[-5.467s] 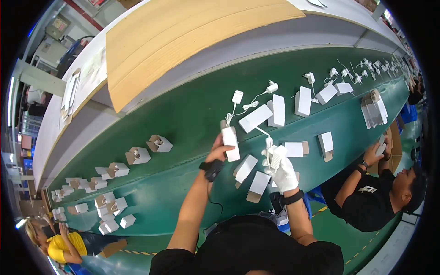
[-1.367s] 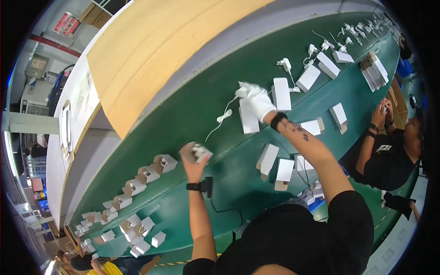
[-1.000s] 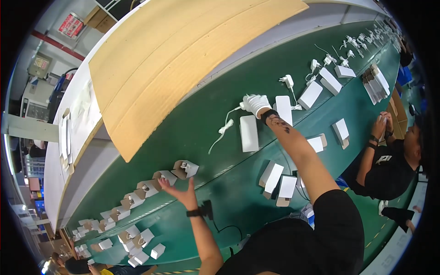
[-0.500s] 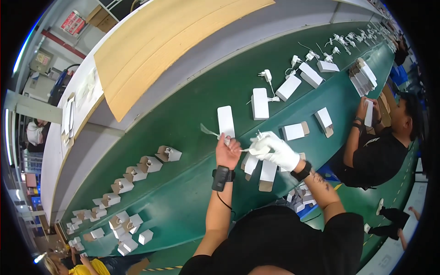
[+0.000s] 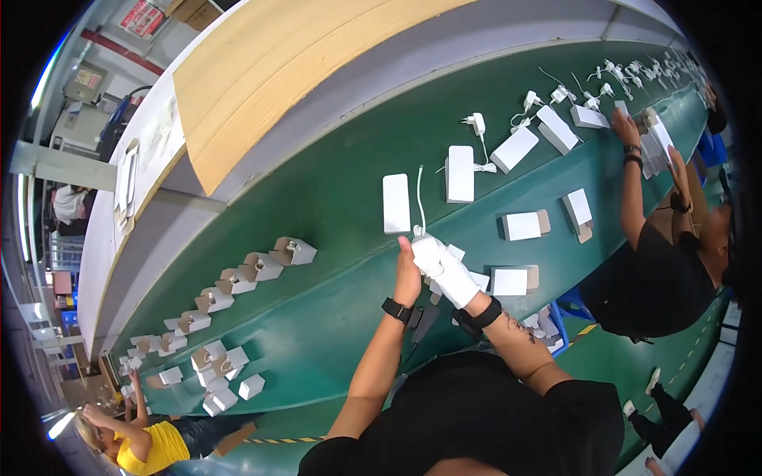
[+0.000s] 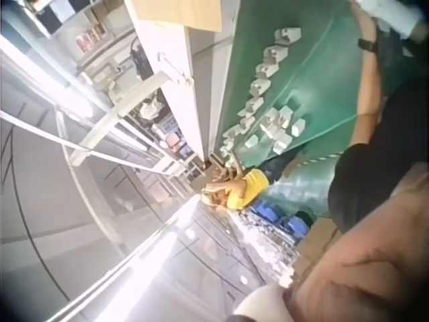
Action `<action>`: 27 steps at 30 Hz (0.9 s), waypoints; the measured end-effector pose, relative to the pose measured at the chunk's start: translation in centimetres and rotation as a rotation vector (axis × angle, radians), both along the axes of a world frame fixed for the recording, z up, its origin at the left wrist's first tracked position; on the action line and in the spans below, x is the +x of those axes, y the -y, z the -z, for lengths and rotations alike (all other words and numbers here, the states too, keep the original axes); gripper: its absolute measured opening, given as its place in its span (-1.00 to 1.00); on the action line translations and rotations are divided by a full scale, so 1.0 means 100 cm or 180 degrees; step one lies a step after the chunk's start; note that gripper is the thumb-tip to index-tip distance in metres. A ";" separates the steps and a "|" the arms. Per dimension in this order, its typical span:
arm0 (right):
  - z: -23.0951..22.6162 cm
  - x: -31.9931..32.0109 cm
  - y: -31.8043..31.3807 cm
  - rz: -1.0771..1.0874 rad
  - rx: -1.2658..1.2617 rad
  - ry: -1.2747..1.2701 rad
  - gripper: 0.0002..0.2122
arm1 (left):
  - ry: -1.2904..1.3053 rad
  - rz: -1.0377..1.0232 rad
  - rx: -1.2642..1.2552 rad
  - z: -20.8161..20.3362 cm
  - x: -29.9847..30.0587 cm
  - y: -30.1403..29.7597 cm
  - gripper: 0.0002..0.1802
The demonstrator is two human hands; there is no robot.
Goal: The person packages power adapters by hand, picking up an adapter and a box, placing the adapter inside the box, and setting the boxed item back onto the conveyor belt.
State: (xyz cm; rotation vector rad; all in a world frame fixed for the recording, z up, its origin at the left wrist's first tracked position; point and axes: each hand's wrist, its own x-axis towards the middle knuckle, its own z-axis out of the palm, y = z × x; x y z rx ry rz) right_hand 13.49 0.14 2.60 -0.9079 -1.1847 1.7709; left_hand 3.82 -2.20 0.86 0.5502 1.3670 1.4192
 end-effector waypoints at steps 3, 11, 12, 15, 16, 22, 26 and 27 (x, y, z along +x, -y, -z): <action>0.016 0.002 -0.007 -0.0362 -0.0145 -0.0267 -0.71 | -0.1274 0.0607 -0.0214 0.019 -0.013 -0.010 -0.17; 0.040 -0.034 -0.007 0.0437 -0.0067 -0.0219 -0.81 | -0.3282 0.0669 -0.0623 0.033 -0.039 -0.045 -0.51; 0.046 -0.032 -0.015 0.0359 -0.0277 -0.0218 -0.80 | -0.3268 0.0678 -0.0617 0.027 -0.039 -0.048 -0.51; 0.053 -0.022 -0.032 0.0173 -0.0699 -0.0225 -0.80 | -0.3791 0.0350 -0.0170 0.011 -0.043 -0.058 -0.65; 0.048 -0.019 -0.034 0.0365 -0.1101 -0.0644 -0.79 | -0.3799 0.0325 -0.0186 0.013 -0.049 -0.056 -0.65; 0.025 0.032 -0.037 0.0582 -0.1250 -0.0591 -0.71 | -0.4413 0.0374 -0.1839 0.047 -0.078 -0.061 -0.42; -0.008 0.044 -0.021 -0.0006 -0.1167 -0.1146 -0.66 | -0.1844 0.1028 -0.0555 0.063 -0.138 -0.039 -0.26; -0.016 0.051 -0.020 0.0029 -0.1169 -0.1130 -0.66 | -0.0554 0.1311 0.0454 0.053 -0.135 -0.036 -0.20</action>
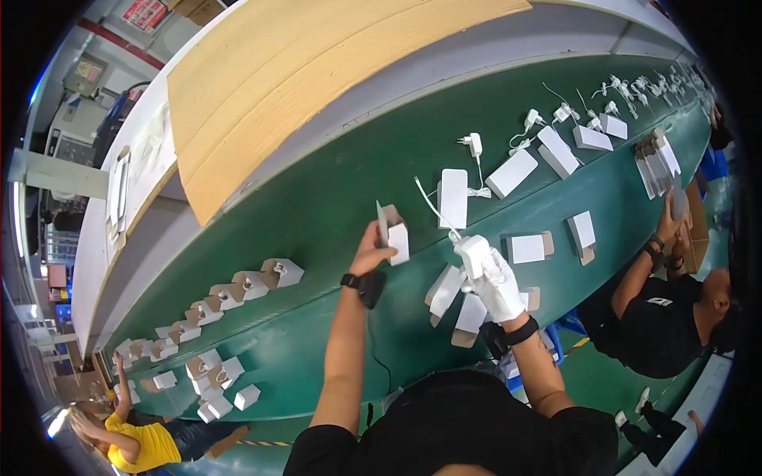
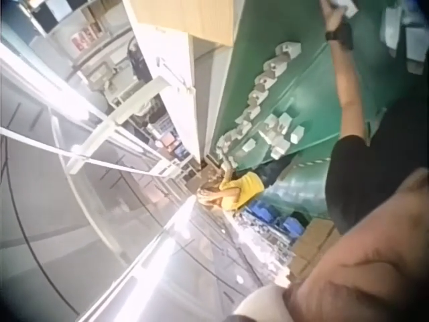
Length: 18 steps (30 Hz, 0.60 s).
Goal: The person packages power adapters by hand, picking up an adapter and a box, placing the adapter inside the box, and setting the boxed item back onto the conveyor belt.
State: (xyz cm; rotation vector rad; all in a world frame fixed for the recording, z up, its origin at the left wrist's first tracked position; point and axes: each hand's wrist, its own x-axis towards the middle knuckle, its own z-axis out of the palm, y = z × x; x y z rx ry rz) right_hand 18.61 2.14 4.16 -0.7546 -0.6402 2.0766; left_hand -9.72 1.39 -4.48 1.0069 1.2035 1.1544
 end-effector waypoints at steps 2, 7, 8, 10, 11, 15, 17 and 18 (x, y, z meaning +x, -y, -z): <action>-0.014 0.007 0.001 -0.0245 0.0062 -0.0027 -0.62 | 0.0317 0.0296 -0.0135 -0.019 0.007 0.011 -0.17; -0.027 -0.009 -0.004 -0.0722 0.1298 0.0915 -0.60 | 0.0343 0.1046 -0.0474 -0.071 0.016 0.031 -0.07; -0.030 -0.012 -0.010 -0.0722 0.1269 0.0910 -0.60 | 0.0071 0.1162 -0.0526 -0.075 0.017 0.035 -0.05; -0.039 -0.018 -0.033 -0.1161 0.3355 0.2093 -0.68 | -0.0341 0.1176 -0.0428 -0.089 0.023 0.037 -0.06; -0.043 -0.020 -0.041 -0.1358 0.4413 0.2696 -0.71 | -0.0755 0.1189 -0.0286 -0.100 0.027 0.031 -0.06; -0.050 -0.045 -0.028 -0.2951 0.5319 0.4362 -0.73 | -0.1389 0.1074 0.0218 -0.090 0.048 0.027 -0.08; -0.040 -0.042 -0.030 -0.2441 0.5262 0.3678 -0.75 | -0.1496 0.1019 0.0387 -0.080 0.055 0.038 -0.08; -0.032 -0.036 -0.035 -0.1936 0.5188 0.3026 -0.77 | -0.1490 0.0826 0.0353 -0.077 0.062 0.043 -0.10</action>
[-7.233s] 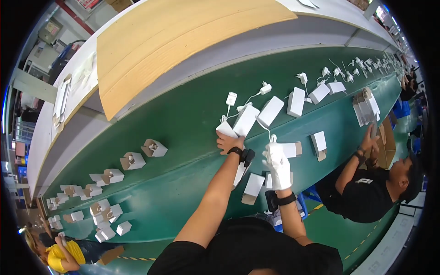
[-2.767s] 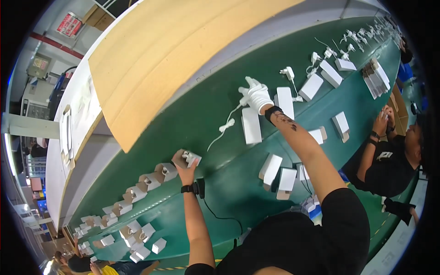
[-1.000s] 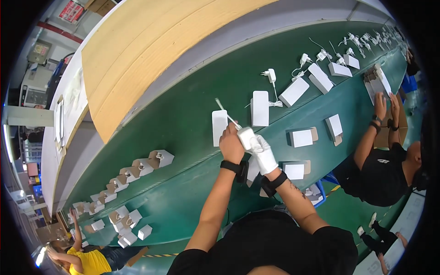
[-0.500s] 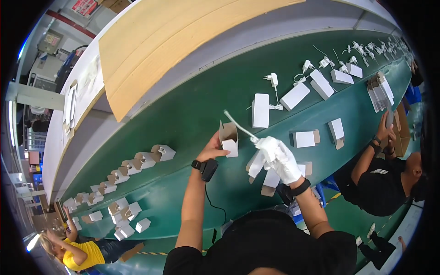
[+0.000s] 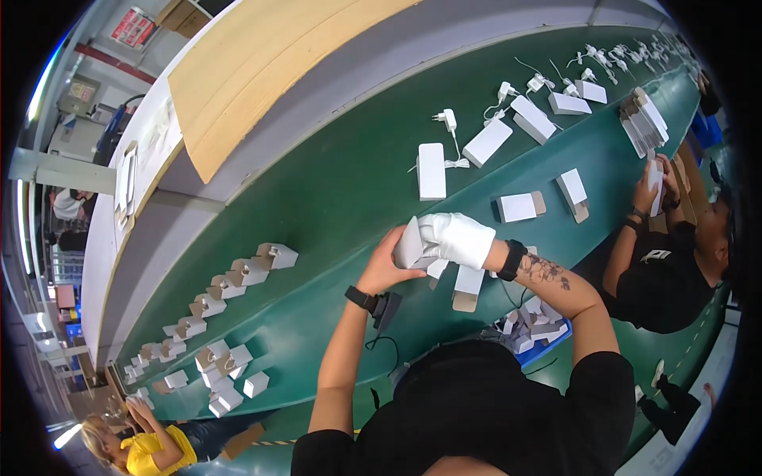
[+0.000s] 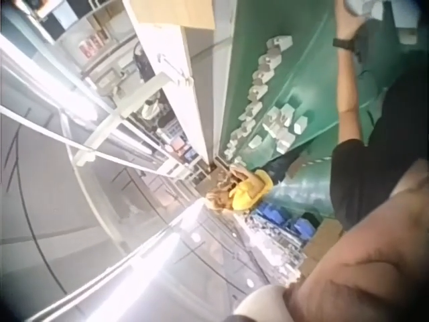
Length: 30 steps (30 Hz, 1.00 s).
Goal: The person packages power adapters by hand, picking up an adapter and a box, placing the adapter inside the box, and setting the boxed item back onto the conveyor belt.
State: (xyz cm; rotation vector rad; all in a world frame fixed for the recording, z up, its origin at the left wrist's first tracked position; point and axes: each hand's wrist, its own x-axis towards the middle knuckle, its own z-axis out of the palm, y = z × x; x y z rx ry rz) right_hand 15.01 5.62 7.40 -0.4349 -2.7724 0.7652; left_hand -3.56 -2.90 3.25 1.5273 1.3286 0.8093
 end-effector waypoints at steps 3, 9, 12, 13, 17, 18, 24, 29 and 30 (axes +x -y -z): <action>0.017 -0.005 0.003 -0.0030 -0.0142 -0.0071 -0.80 | 0.0035 -0.0379 0.0040 0.008 0.008 0.005 -0.13; 0.039 -0.016 -0.086 0.1168 -0.0258 -0.1473 -0.80 | 0.0311 -0.1413 0.0698 0.041 -0.044 -0.009 -0.35; 0.057 -0.007 -0.154 0.3379 -0.0174 -0.0359 -0.79 | -0.0328 -0.1909 0.0931 0.062 -0.094 -0.008 -0.42; 0.066 -0.014 -0.165 0.3355 -0.0157 -0.0404 -0.79 | -0.0348 -0.1929 0.0975 0.069 -0.109 -0.002 -0.42; 0.107 -0.039 -0.212 0.4057 -0.0164 0.0864 -0.65 | 0.0283 -0.1712 0.0710 0.092 -0.116 0.029 -0.16; 0.116 -0.034 -0.222 0.3935 -0.0196 0.1189 -0.65 | 0.1312 -0.1943 0.0835 0.089 -0.105 0.031 -0.05; 0.076 -0.043 -0.208 0.3727 -0.0335 0.1153 -0.71 | -0.0490 -0.3123 0.1094 -0.031 -0.044 0.065 -0.03; 0.083 -0.011 -0.191 0.3031 -0.1099 -0.1609 -0.77 | 0.2470 -0.1744 -0.0490 -0.019 0.036 0.033 -0.40; 0.062 -0.019 -0.164 0.2731 -0.2201 -0.1969 -0.77 | 0.3187 -0.1644 -0.0973 -0.014 0.047 0.025 -0.41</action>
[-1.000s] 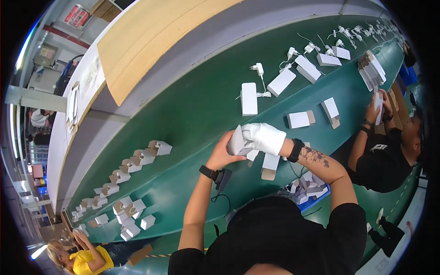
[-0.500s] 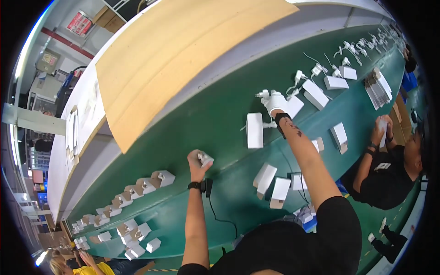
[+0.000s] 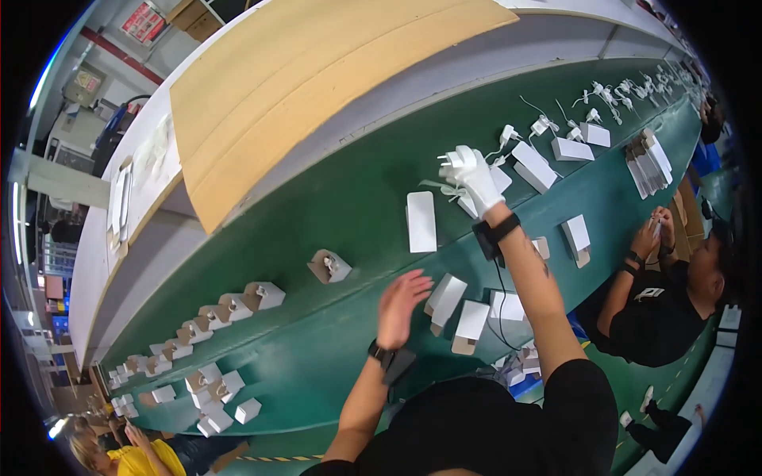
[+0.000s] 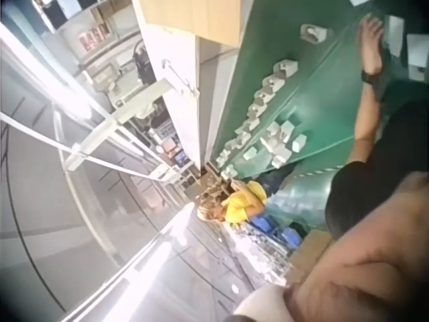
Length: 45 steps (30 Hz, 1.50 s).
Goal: The person packages power adapters by hand, picking up an adapter and a box, placing the adapter inside the box, and setting the boxed item back onto the conveyor belt.
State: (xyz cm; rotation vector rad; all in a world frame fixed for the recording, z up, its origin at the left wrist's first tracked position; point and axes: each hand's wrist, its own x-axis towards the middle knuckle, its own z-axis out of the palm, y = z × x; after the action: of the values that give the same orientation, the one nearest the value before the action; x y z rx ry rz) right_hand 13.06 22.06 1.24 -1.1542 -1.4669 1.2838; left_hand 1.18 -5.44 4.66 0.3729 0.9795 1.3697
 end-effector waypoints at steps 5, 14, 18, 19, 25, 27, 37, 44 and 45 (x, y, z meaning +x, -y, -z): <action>-0.059 0.035 0.119 -0.0639 -0.0785 -0.1317 -0.65 | 0.2726 -0.0020 -0.0718 0.013 0.037 -0.059 -0.35; -0.061 0.063 0.213 -0.0171 0.0305 0.0505 -0.72 | 0.1422 -0.0403 0.0053 0.091 0.070 -0.062 -0.53; -0.061 0.050 0.216 -0.0478 0.1285 0.1663 -0.72 | 0.3601 0.1329 0.1339 0.104 0.020 -0.063 -0.40; -0.065 0.040 0.218 -0.0483 0.1480 0.2279 -0.72 | 0.3579 0.1305 0.1342 0.104 0.017 -0.058 -0.40; 0.005 0.007 0.215 -0.0056 0.2047 0.2461 -0.70 | 0.0319 0.0159 -0.0118 0.048 0.025 -0.058 -0.09; 0.014 -0.002 0.236 -0.0607 -0.0339 -0.0136 -0.66 | 0.0029 0.0101 -0.0208 0.060 0.017 -0.059 -0.04; -0.011 0.049 0.192 -0.0594 -0.2231 -0.2319 -0.43 | -0.4224 0.1216 -0.2055 0.100 -0.036 -0.117 0.01; -0.019 0.062 0.173 -0.1576 -0.2066 -0.2740 -0.46 | -0.1430 0.1754 0.0637 0.075 -0.072 -0.083 0.02; -0.023 0.061 0.166 -0.1569 -0.2064 -0.2745 -0.46 | -0.1174 0.1921 0.0721 0.053 -0.070 -0.078 0.03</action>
State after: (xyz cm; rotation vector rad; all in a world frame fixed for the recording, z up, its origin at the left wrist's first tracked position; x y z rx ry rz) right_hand 19.20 5.42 3.50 -0.4381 -0.6910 2.3298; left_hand -5.80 2.34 -0.63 1.0312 0.9041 0.8689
